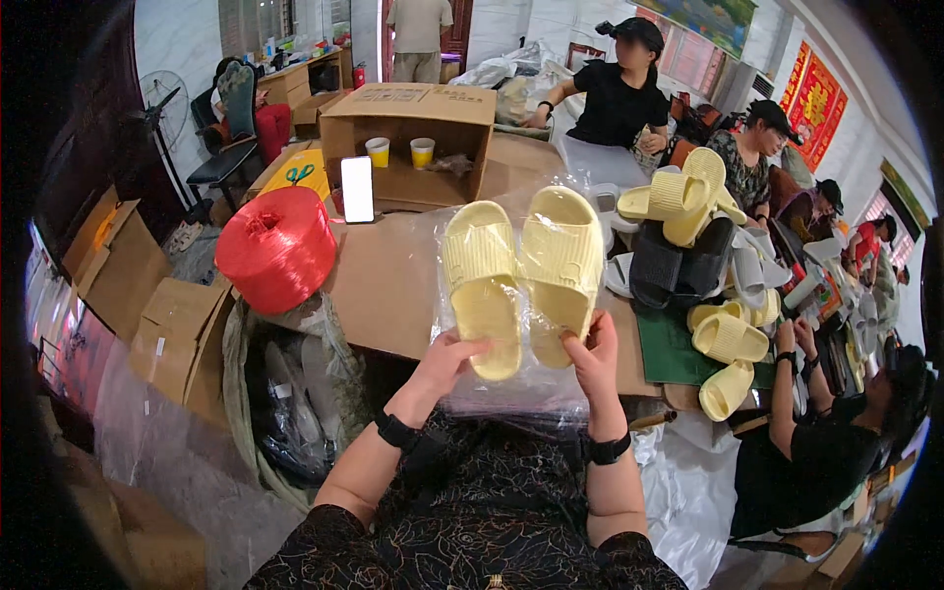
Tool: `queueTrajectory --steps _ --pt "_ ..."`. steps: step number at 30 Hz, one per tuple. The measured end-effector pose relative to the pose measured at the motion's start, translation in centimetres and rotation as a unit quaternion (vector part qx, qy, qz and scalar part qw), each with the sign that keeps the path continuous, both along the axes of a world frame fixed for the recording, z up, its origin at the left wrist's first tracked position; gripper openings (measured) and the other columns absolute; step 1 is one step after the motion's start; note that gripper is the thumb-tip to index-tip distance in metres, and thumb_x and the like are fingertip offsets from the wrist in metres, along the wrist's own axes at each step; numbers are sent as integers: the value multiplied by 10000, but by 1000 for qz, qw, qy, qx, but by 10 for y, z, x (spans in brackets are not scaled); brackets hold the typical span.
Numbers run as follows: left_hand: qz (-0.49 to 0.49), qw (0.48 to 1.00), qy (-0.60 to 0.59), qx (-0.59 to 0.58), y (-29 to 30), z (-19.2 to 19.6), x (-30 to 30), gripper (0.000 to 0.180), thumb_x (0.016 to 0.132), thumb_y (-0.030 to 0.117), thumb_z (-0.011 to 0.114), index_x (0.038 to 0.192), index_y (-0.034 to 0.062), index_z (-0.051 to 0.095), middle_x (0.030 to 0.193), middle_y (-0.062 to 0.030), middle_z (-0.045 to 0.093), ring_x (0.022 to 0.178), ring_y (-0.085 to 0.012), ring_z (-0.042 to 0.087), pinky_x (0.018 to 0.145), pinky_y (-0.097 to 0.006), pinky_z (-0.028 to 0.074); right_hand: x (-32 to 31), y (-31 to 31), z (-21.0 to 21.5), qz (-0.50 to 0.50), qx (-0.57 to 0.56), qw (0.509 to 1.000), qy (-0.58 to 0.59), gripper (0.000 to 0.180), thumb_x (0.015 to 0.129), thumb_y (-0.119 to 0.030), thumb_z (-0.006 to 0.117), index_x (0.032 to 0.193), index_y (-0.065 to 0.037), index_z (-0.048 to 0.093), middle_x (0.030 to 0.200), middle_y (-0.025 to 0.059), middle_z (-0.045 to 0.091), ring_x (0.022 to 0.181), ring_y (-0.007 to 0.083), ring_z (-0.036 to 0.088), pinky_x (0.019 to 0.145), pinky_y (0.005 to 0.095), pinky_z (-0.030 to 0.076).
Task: Packing finished slippers and sandals into plastic bags in a shoe manufacturing environment.
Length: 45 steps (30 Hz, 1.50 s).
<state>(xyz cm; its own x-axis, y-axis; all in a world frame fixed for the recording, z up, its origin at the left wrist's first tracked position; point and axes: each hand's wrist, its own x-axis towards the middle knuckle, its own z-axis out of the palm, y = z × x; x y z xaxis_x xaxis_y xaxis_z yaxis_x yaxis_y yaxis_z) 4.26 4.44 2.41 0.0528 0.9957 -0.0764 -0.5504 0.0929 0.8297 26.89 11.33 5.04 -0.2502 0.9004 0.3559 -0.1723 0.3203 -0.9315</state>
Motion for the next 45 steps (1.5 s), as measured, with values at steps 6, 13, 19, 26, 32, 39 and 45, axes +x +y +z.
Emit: queueTrajectory --steps 6,13,19,26,32,39,45 --pt "-57 963 -263 10 -17 -15 14 350 935 45 533 1274 -40 535 1266 -142 599 1160 -228 594 995 -347 488 -47 -19 -19 -73 28 997 16 315 800 -17 602 1060 -22 425 1009 57 473 906 109 453 797 252 407" --pt "31 992 -87 90 -41 -18 15 472 863 25 653 1319 24 529 1224 -79 627 1111 -180 599 954 -325 487 -26 -34 -56 70 -52 996 -4 631 910 -81 660 1432 -27 310 1368 131 468 1235 240 470 1053 396 385" --pt "166 975 112 98 -154 -11 -117 531 837 38 679 1341 43 512 1253 -96 616 1147 -197 591 983 -370 486 3 -15 -27 17 95 970 -224 214 825 -40 649 1020 -42 558 1038 23 549 977 140 518 799 282 422" --pt "382 803 442 -118 -320 33 -257 380 832 103 644 1177 -48 597 1088 -99 680 942 -149 647 846 -304 524 56 20 -88 -119 44 964 -236 114 898 -119 659 897 -38 578 815 4 564 731 81 521 632 236 410" --pt "260 602 696 -292 -310 -24 -243 434 746 251 685 1110 19 639 1068 -179 650 1013 -334 630 870 -433 507 43 16 -102 -107 94 958 -250 146 874 -110 681 848 -34 559 765 -2 522 622 75 442 561 235 375" --pt "224 251 884 -325 -214 -129 -248 266 766 304 697 942 105 689 978 -107 573 893 -318 587 657 -462 482 54 17 -113 -120 66 957 -256 141 861 -94 678 822 -35 557 772 -2 502 665 74 435 578 234 359" --pt "216 171 850 -449 -199 -224 -321 176 840 226 580 905 126 710 1035 -85 593 1014 -264 540 636 -422 460 44 13 -109 -120 64 957 -254 141 841 -44 671 826 -45 530 761 6 499 651 84 442 578 259 365"
